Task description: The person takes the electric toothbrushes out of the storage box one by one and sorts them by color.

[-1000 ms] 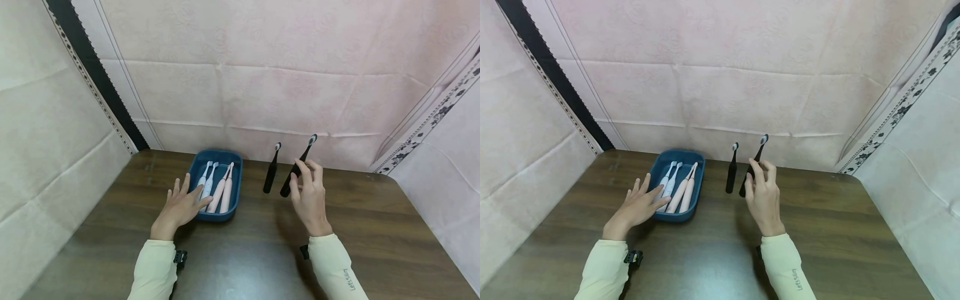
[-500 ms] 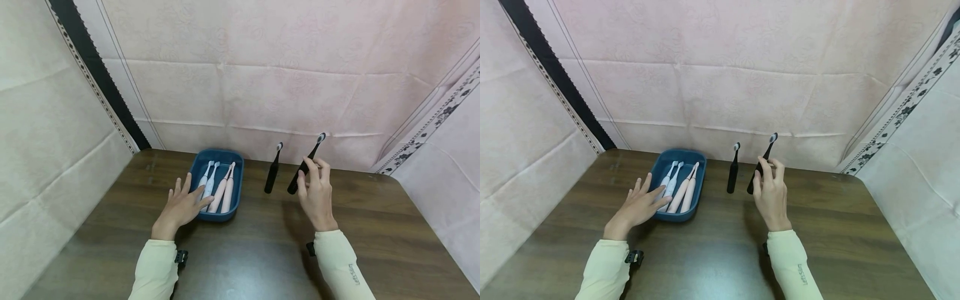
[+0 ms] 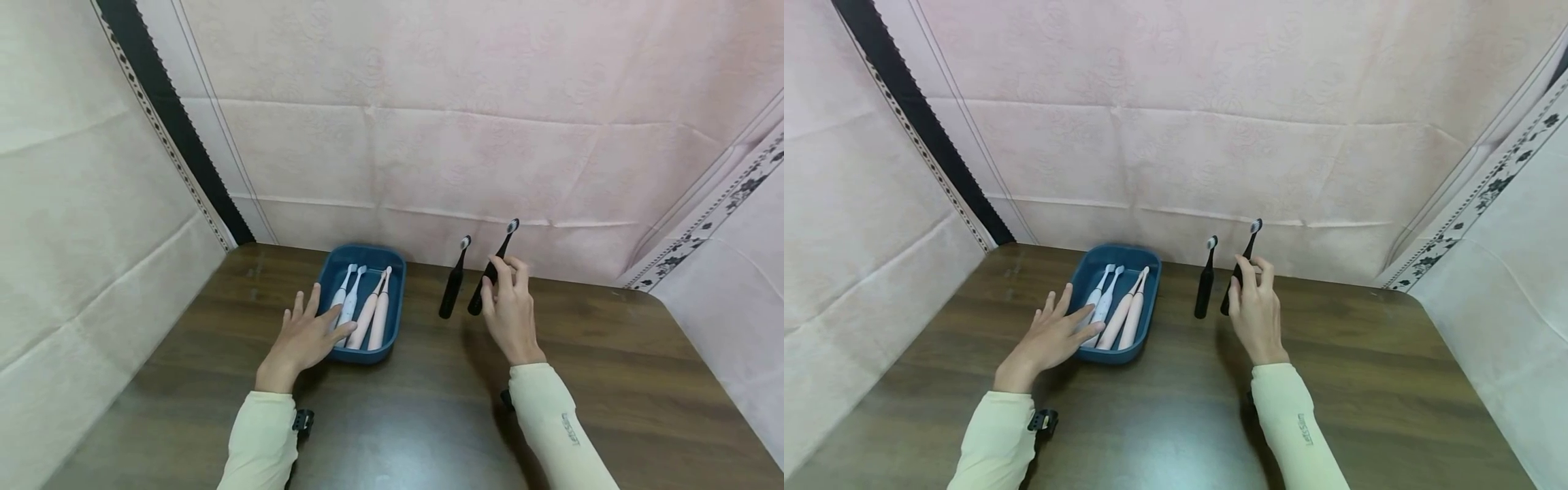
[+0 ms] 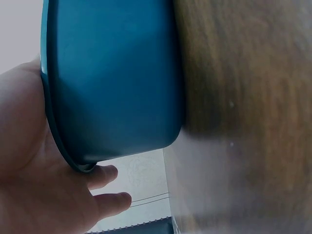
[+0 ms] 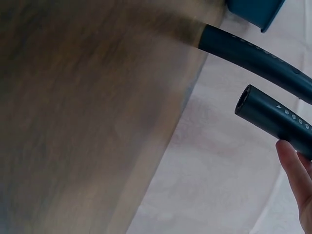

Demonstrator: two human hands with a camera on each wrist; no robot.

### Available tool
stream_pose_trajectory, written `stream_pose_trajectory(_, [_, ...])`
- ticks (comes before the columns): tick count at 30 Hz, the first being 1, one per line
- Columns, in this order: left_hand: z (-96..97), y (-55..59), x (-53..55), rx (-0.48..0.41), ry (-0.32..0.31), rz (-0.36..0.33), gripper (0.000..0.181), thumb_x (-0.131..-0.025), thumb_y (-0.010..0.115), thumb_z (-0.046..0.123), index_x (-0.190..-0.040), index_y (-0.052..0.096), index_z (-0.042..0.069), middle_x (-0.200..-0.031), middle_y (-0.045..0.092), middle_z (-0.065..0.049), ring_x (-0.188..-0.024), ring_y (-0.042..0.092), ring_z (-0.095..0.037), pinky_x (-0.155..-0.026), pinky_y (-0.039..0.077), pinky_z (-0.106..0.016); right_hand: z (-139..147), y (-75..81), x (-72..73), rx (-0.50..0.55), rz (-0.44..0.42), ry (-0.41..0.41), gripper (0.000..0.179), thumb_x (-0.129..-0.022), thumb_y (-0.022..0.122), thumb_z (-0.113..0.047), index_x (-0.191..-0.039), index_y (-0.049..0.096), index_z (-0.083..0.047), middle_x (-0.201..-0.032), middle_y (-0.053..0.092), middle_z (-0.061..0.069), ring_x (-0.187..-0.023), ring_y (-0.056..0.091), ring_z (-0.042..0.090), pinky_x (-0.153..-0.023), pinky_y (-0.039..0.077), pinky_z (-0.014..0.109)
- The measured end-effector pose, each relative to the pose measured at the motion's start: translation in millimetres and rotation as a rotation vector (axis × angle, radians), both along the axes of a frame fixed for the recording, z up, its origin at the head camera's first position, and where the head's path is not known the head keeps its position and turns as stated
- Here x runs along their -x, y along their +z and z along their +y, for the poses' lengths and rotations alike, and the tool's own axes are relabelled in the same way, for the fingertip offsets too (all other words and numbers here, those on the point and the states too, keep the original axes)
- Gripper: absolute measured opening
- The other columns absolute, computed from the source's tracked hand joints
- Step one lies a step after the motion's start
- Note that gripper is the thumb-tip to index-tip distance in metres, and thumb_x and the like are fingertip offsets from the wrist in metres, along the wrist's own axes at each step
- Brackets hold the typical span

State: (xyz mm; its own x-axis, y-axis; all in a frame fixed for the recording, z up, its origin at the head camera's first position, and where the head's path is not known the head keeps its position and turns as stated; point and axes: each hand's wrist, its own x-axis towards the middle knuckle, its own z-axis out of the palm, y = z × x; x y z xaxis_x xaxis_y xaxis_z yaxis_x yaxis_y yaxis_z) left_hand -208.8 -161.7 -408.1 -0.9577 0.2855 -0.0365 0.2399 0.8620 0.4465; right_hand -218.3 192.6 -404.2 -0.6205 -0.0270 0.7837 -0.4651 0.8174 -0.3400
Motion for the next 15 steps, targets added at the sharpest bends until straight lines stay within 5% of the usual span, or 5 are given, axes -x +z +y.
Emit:
stream_pose_trajectory(5, [-0.2, -0.6, -0.2, -0.004, 0.004, 0.004, 0.070, -0.103, 0.045, 0.060, -0.153, 0.047, 0.012, -0.167, -0.002, -0.023, -0.149, -0.006, -0.053, -0.115, 0.003, -0.071, -0.7, -2.8, 8.0, -0.034, -0.022, -0.006, 0.040, -0.100, 0.060, 0.000, -0.139, 0.051, 0.001, -0.135, 0.043, 0.029, -0.077, 0.061, 0.035, -0.056, 0.054, 0.042])
stream_pose_trajectory(15, [0.0, 1.2, -1.8, -0.011, 0.006, -0.003, 0.067, -0.103, 0.046, 0.058, -0.152, 0.048, 0.012, -0.167, -0.002, -0.023, -0.150, -0.005, -0.053, -0.116, 0.004, -0.070, 1.7, -11.0, 20.3, -0.045, -0.075, -0.023, 0.041, -0.099, 0.059, 0.001, -0.139, 0.050, 0.001, -0.136, 0.043, 0.030, -0.086, 0.062, 0.039, -0.059, 0.054, 0.046])
